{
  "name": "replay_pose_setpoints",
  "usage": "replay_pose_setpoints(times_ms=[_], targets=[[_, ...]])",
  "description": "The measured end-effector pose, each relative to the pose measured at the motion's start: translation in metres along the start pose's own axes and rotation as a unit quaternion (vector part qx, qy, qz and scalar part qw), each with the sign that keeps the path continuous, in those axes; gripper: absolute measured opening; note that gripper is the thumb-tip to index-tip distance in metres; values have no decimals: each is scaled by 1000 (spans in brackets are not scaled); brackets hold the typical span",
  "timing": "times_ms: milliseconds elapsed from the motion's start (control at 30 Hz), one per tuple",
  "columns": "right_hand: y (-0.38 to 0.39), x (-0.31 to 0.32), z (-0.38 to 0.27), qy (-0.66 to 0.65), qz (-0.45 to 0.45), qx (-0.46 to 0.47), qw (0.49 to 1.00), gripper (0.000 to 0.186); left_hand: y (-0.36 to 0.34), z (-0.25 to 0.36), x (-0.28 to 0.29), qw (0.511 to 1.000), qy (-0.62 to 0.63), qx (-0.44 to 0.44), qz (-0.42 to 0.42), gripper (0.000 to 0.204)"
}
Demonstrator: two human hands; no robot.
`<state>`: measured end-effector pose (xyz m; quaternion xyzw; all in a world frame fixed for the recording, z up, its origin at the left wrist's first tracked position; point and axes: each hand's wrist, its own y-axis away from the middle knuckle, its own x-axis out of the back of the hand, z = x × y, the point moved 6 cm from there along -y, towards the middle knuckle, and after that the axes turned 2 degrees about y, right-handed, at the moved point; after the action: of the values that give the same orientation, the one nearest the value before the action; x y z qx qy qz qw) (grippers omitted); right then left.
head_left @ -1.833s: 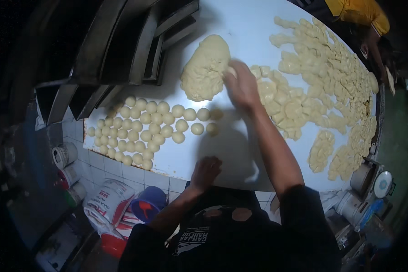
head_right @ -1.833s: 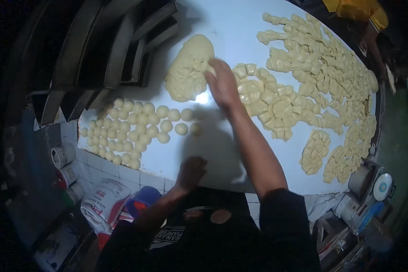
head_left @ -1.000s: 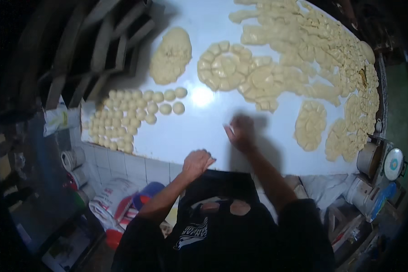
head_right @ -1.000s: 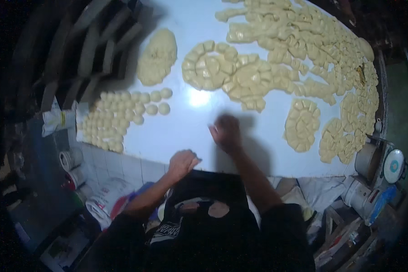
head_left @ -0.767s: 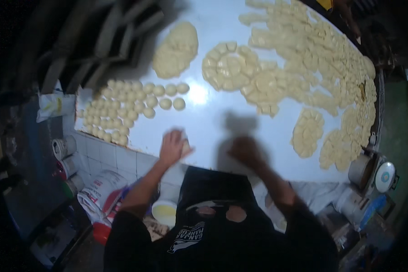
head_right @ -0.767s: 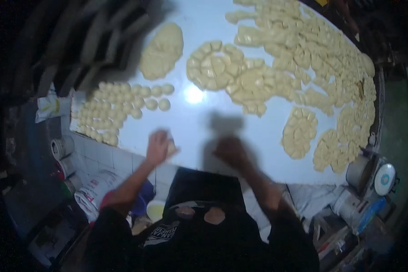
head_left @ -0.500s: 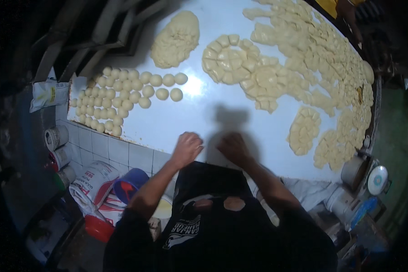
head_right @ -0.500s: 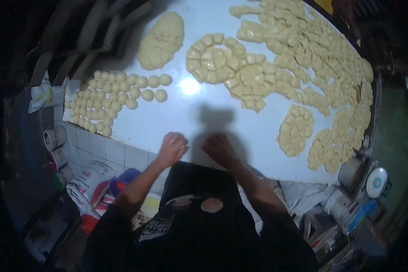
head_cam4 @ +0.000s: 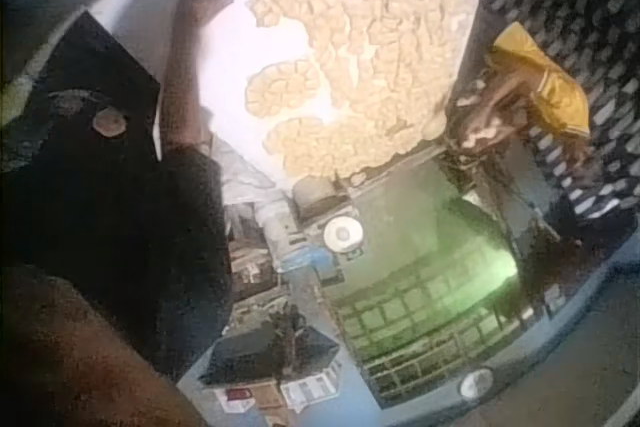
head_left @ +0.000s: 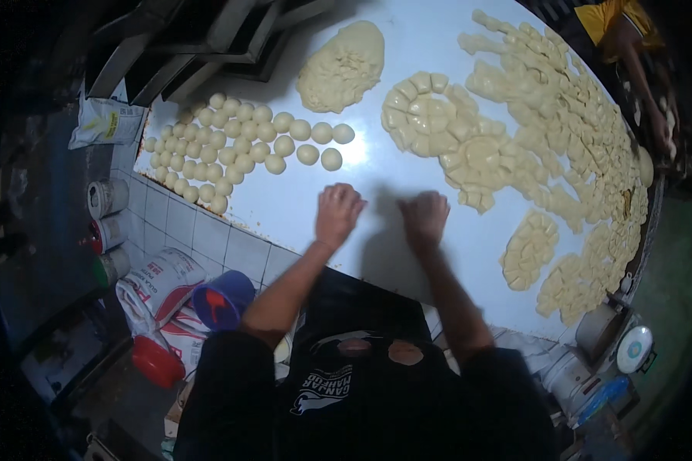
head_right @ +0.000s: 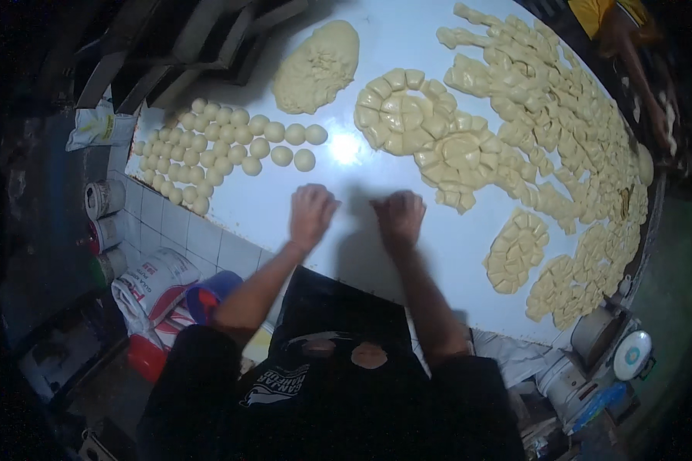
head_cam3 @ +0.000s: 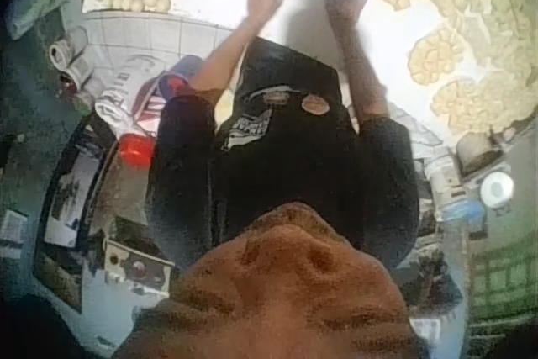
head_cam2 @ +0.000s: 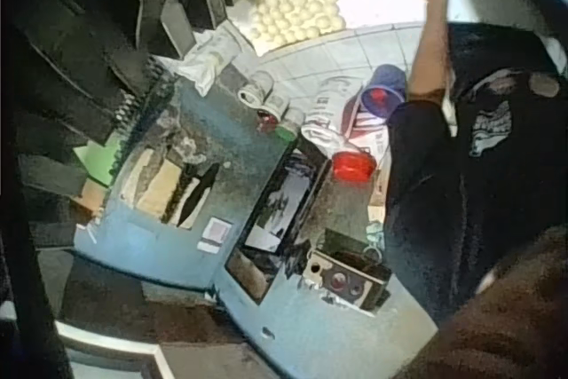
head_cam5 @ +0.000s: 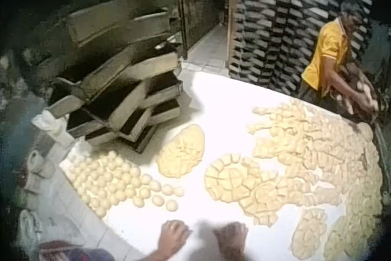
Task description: The person takes dough pieces from portions on the table, rolls them into balls by hand, and arranges the dough balls in rows on the surface.
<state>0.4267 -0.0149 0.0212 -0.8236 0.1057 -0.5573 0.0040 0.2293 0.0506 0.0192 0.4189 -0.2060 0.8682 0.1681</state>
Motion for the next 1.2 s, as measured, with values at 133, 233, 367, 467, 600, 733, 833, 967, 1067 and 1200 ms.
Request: replay_pose_setpoints(times_ms=[133, 233, 367, 467, 600, 733, 833, 967, 1067, 1200], targets=[[62, -6, 3, -38, 3, 45, 998, 18, 49, 6, -13, 963, 179, 81, -186, 16], [21, 7, 18, -127, -97, -94, 983, 20, 51, -50, 6, 947, 169, 76, -262, 16], [-188, 54, -52, -232, -40, -74, 969, 21, 37, -34, 24, 989, 114, 12, -92, 24], [-291, 22, -51, -195, 112, 28, 974, 22, 54, -37, 15, 971, 104, -93, -196, 32], [-262, 0, -60, -169, -6, -81, 982, 19, 20, -77, 41, 981, 98, -56, -156, 26], [-31, 2, -41, -146, -104, -89, 980, 17, -205, -89, 112, 988, 127, -12, 81, 16], [10, -4, -54, -205, -244, 80, 944, 20, -261, -142, 87, 998, 47, 42, 29, 21], [-39, -20, -31, 19, -33, -36, 999, 20, -153, -81, 46, 991, 118, -55, 41, 13], [11, -47, -37, 58, -127, -26, 990, 25, 16, -28, 17, 992, 62, 22, -111, 19], [12, -19, -10, -61, -222, 144, 962, 25, 42, -53, 59, 991, -95, -60, -69, 40]])
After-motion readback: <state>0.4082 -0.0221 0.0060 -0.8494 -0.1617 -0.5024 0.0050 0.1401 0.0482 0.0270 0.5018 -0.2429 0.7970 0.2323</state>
